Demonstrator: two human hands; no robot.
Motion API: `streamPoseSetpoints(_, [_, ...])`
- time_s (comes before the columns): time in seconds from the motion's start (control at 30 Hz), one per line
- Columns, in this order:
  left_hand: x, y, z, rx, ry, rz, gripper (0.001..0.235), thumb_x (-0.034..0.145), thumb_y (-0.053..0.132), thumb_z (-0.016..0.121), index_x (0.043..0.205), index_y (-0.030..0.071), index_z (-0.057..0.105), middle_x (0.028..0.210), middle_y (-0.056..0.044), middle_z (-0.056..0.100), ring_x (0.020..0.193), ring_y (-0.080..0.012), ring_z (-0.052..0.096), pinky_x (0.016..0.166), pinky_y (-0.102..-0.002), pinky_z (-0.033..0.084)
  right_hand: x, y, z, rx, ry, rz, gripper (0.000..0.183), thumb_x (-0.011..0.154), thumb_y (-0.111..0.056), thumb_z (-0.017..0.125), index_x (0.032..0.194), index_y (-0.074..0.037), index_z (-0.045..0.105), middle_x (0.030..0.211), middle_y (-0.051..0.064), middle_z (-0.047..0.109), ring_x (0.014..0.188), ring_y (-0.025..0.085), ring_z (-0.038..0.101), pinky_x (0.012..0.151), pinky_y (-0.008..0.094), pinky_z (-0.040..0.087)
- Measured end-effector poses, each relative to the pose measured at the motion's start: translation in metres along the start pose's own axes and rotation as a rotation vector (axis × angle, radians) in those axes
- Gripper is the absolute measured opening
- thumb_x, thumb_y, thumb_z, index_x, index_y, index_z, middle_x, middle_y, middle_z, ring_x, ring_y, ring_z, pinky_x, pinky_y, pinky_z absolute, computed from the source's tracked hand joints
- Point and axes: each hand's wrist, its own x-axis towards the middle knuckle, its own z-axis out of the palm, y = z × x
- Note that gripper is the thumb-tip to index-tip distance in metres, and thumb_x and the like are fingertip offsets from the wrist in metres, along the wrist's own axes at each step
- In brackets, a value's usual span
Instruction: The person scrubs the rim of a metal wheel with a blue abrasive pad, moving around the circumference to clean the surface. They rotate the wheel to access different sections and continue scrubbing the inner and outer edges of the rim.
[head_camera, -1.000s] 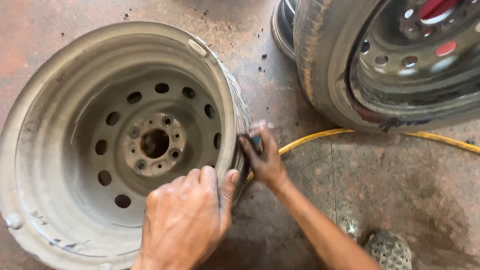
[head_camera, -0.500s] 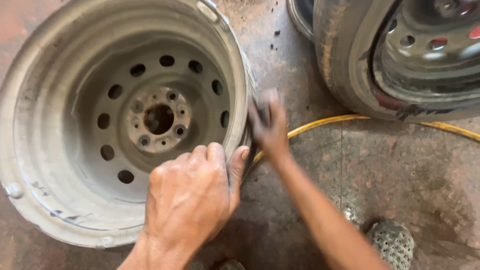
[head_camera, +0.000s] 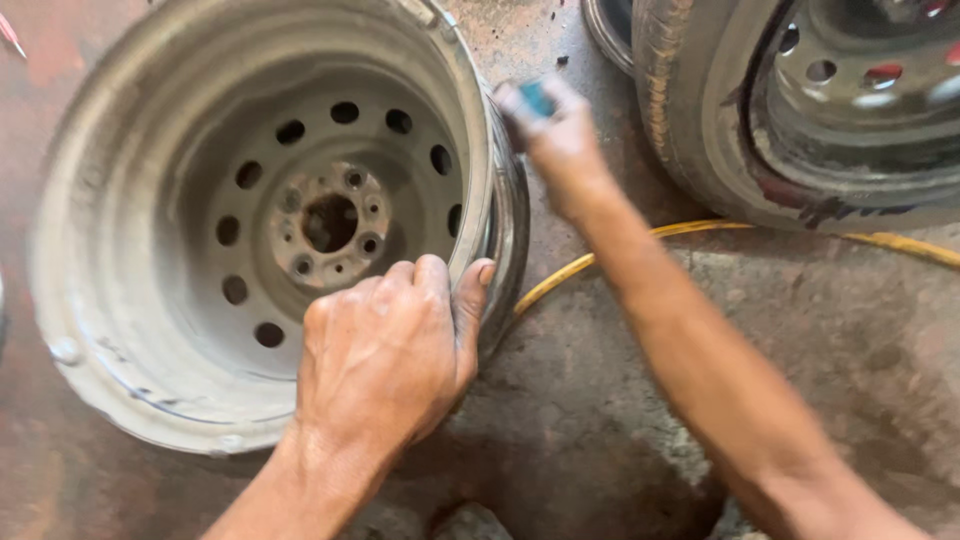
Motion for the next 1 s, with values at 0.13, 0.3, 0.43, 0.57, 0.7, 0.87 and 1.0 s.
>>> streamPoseSetpoints(0.13, [-0.002,-0.005,-0.010,-0.046,-0.001,-0.018,0.041,0.100,0.038,0.054,0.076,0.007,0.063,0.069,-0.015,0.068,0.057,-0.0355,0.068,0.049,-0.048,0.052,-0.059,-0.043,-0.025,0.353,0.288,0.144,0.023,0.091,-0.030,0.074,0.111,-0.018,0.071,0.089,-0.007,0.065,0.079,0.008,0.062,0.070,0.027,0.048])
streamPoseSetpoints(0.3, [-0.001,-0.008,-0.002,-0.095,-0.159,-0.081,0.044,0.100,0.046,0.057,0.079,0.008,0.061,0.070,-0.013,0.066,0.060,-0.0334,0.069,0.052,-0.047,0.054,-0.154,-0.029,-0.021,0.501,0.397,0.322,0.021,0.096,-0.027,0.069,0.108,-0.010,0.065,0.098,0.000,0.067,0.091,0.013,0.065,0.085,0.031,0.052])
streamPoseSetpoints(0.43, [0.002,-0.009,0.004,-0.048,-0.053,-0.032,0.039,0.094,0.044,0.065,0.077,0.009,0.061,0.070,-0.013,0.066,0.060,-0.0352,0.068,0.052,-0.048,0.054,-0.195,-0.014,-0.001,0.439,0.324,0.377,0.018,0.095,-0.022,0.065,0.103,-0.006,0.066,0.111,0.004,0.072,0.101,0.016,0.067,0.094,0.033,0.050])
streamPoseSetpoints(0.57, [0.000,-0.008,0.004,-0.051,0.005,-0.016,0.025,0.083,0.031,0.070,0.076,0.009,0.060,0.072,-0.012,0.066,0.060,-0.0331,0.070,0.049,-0.047,0.055,-0.203,0.002,0.021,0.501,0.095,0.332,0.014,0.098,-0.015,0.068,0.103,-0.003,0.065,0.111,0.003,0.067,0.104,0.013,0.061,0.091,0.029,0.045])
streamPoseSetpoints(0.7, [-0.008,-0.004,-0.003,0.051,-0.004,-0.080,0.019,0.080,0.026,0.072,0.083,0.010,0.061,0.074,-0.011,0.067,0.060,-0.0315,0.071,0.049,-0.046,0.056,-0.189,-0.013,0.035,0.631,0.074,0.459,0.011,0.096,-0.015,0.069,0.100,-0.006,0.063,0.097,0.000,0.065,0.093,0.008,0.061,0.084,0.025,0.048])
streamPoseSetpoints(0.87, [-0.001,-0.009,-0.047,0.286,0.033,-0.199,0.038,0.100,0.045,0.058,0.083,0.012,0.066,0.069,-0.014,0.070,0.061,-0.0322,0.072,0.054,-0.048,0.055,-0.174,-0.097,0.048,0.434,-0.059,0.291,0.012,0.097,-0.016,0.068,0.094,-0.007,0.062,0.088,0.000,0.067,0.070,0.009,0.054,0.064,0.026,0.044])
streamPoseSetpoints(1.0, [0.000,-0.019,-0.130,-0.191,0.239,-0.337,0.048,0.098,0.049,0.058,0.074,0.009,0.070,0.061,-0.014,0.067,0.062,-0.0336,0.067,0.062,-0.049,0.049,-0.169,-0.195,0.036,0.131,-0.097,0.090,0.016,0.098,-0.020,0.067,0.104,-0.006,0.072,0.084,0.000,0.063,0.066,0.008,0.052,0.059,0.026,0.047])
